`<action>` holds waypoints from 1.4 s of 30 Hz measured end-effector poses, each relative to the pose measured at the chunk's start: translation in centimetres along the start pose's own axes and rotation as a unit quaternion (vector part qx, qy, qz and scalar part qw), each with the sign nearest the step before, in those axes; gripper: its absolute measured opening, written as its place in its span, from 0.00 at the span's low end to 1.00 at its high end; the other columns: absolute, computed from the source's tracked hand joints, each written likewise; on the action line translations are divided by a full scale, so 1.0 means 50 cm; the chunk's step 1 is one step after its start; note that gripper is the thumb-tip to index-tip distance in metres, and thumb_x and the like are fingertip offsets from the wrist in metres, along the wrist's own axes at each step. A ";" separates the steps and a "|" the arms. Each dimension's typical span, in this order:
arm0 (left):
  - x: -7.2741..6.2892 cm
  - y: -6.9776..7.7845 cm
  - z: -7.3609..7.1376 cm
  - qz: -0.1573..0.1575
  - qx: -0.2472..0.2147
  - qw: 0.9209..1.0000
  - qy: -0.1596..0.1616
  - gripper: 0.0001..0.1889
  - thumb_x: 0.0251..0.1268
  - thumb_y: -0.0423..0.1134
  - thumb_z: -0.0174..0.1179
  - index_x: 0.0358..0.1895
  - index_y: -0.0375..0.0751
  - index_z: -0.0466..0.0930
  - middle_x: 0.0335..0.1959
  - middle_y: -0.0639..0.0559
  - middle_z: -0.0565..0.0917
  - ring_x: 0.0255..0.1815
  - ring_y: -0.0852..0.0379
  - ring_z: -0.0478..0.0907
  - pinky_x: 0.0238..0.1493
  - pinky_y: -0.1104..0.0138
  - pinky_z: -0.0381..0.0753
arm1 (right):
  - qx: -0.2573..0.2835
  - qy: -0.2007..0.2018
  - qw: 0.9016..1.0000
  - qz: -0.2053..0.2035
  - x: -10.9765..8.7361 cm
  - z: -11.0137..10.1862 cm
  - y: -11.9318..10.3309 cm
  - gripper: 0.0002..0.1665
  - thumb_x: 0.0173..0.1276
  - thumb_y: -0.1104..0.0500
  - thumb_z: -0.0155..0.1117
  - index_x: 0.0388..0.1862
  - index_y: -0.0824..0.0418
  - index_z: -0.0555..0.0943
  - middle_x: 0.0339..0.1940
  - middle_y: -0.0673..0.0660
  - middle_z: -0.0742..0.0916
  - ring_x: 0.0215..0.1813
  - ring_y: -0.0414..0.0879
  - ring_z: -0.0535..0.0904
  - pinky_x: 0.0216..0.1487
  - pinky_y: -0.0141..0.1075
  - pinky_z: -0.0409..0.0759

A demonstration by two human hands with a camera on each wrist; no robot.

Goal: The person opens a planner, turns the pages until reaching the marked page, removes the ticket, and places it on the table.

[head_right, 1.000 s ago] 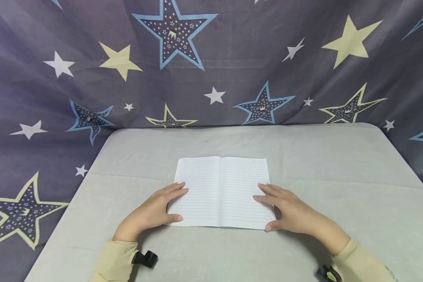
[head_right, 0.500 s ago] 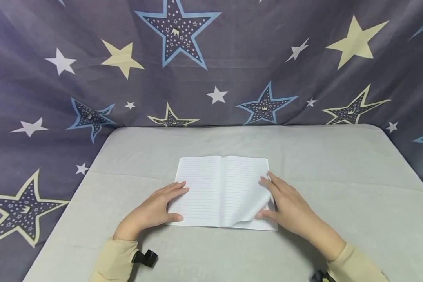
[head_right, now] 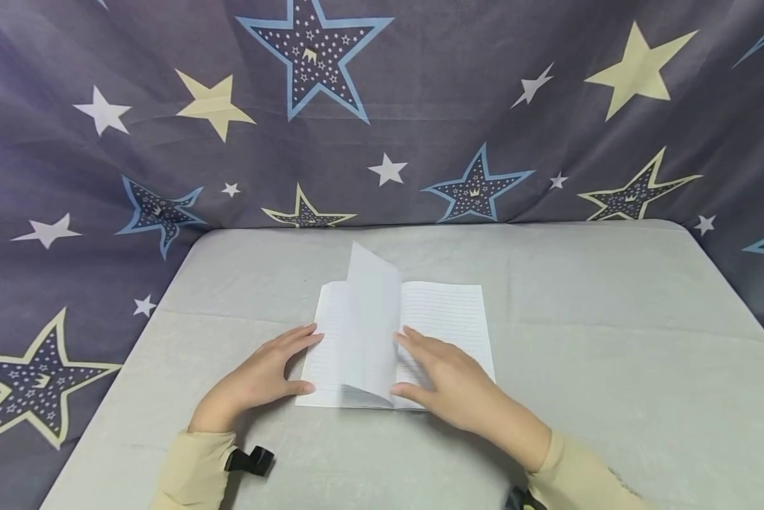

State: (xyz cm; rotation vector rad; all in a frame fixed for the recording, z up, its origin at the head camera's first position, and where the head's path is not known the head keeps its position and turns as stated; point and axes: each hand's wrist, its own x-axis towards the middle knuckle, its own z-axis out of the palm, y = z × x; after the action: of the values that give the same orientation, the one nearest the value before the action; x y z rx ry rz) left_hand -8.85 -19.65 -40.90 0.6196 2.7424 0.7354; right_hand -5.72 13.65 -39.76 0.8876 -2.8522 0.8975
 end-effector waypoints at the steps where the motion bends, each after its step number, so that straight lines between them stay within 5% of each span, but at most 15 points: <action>1: -0.001 -0.002 -0.002 0.000 0.004 1.000 0.005 0.41 0.53 0.41 0.75 0.71 0.37 0.68 0.75 0.42 0.64 0.75 0.38 0.57 0.70 0.40 0.58 | -0.006 -0.007 1.000 -0.007 0.003 0.005 -0.006 0.43 0.66 0.38 0.66 0.74 0.55 0.69 0.74 0.56 0.72 0.70 0.57 0.70 0.68 0.54 0.69; 13: -0.003 -0.003 -0.016 -0.050 -0.022 0.997 0.054 0.28 0.72 0.41 0.59 0.73 0.41 0.67 0.72 0.43 0.69 0.73 0.41 0.64 0.71 0.47 0.61 | -0.050 -0.116 0.990 -0.068 0.001 0.039 -0.032 0.37 0.68 0.37 0.63 0.67 0.57 0.77 0.75 0.59 0.69 0.74 0.56 0.65 0.69 0.54 0.66; 19: 0.003 0.015 -0.015 -0.023 -0.023 0.996 0.083 0.22 0.78 0.42 0.51 0.70 0.43 0.71 0.71 0.45 0.71 0.72 0.44 0.65 0.71 0.50 0.63 | -0.057 -0.126 0.987 -0.081 -0.006 0.041 -0.033 0.36 0.68 0.37 0.62 0.67 0.56 0.77 0.76 0.58 0.69 0.76 0.57 0.62 0.70 0.56 0.64; 26: 0.014 0.034 0.016 0.014 0.010 0.998 0.056 0.31 0.64 0.45 0.67 0.70 0.40 0.72 0.73 0.42 0.67 0.74 0.41 0.61 0.72 0.46 0.60 | -0.031 -0.127 0.987 -0.096 -0.022 0.026 -0.028 0.32 0.70 0.39 0.61 0.66 0.55 0.78 0.75 0.56 0.70 0.74 0.55 0.65 0.68 0.56 0.67; 32: 0.017 0.035 0.029 0.017 0.025 0.999 0.015 0.40 0.54 0.45 0.74 0.71 0.39 0.69 0.76 0.43 0.63 0.76 0.41 0.56 0.73 0.44 0.55 | -0.026 -0.052 0.993 -0.105 -0.050 -0.007 0.019 0.28 0.66 0.46 0.69 0.62 0.55 0.81 0.69 0.58 0.76 0.69 0.56 0.71 0.64 0.55 0.71; 36: 0.014 0.034 0.024 0.005 0.014 1.000 0.009 0.41 0.51 0.44 0.75 0.71 0.40 0.69 0.76 0.44 0.63 0.77 0.42 0.55 0.73 0.45 0.55 | -0.038 -0.026 0.996 -0.074 -0.070 -0.037 0.072 0.32 0.59 0.52 0.75 0.61 0.59 0.81 0.68 0.63 0.76 0.68 0.61 0.71 0.64 0.57 0.70; 42: 0.012 0.031 0.018 0.002 0.000 1.000 0.003 0.42 0.49 0.42 0.77 0.71 0.39 0.69 0.76 0.44 0.63 0.76 0.41 0.56 0.72 0.44 0.56 | -0.026 -0.080 0.996 0.005 -0.089 -0.075 0.132 0.44 0.51 0.51 0.80 0.67 0.61 0.76 0.74 0.66 0.69 0.73 0.66 0.61 0.66 0.61 0.64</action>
State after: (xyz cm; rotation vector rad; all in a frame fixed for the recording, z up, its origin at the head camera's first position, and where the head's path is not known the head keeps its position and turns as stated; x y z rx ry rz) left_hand -8.55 -17.80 -40.94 0.6242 2.7463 0.7395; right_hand -6.00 22.38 -40.91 0.9838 -3.0017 0.7841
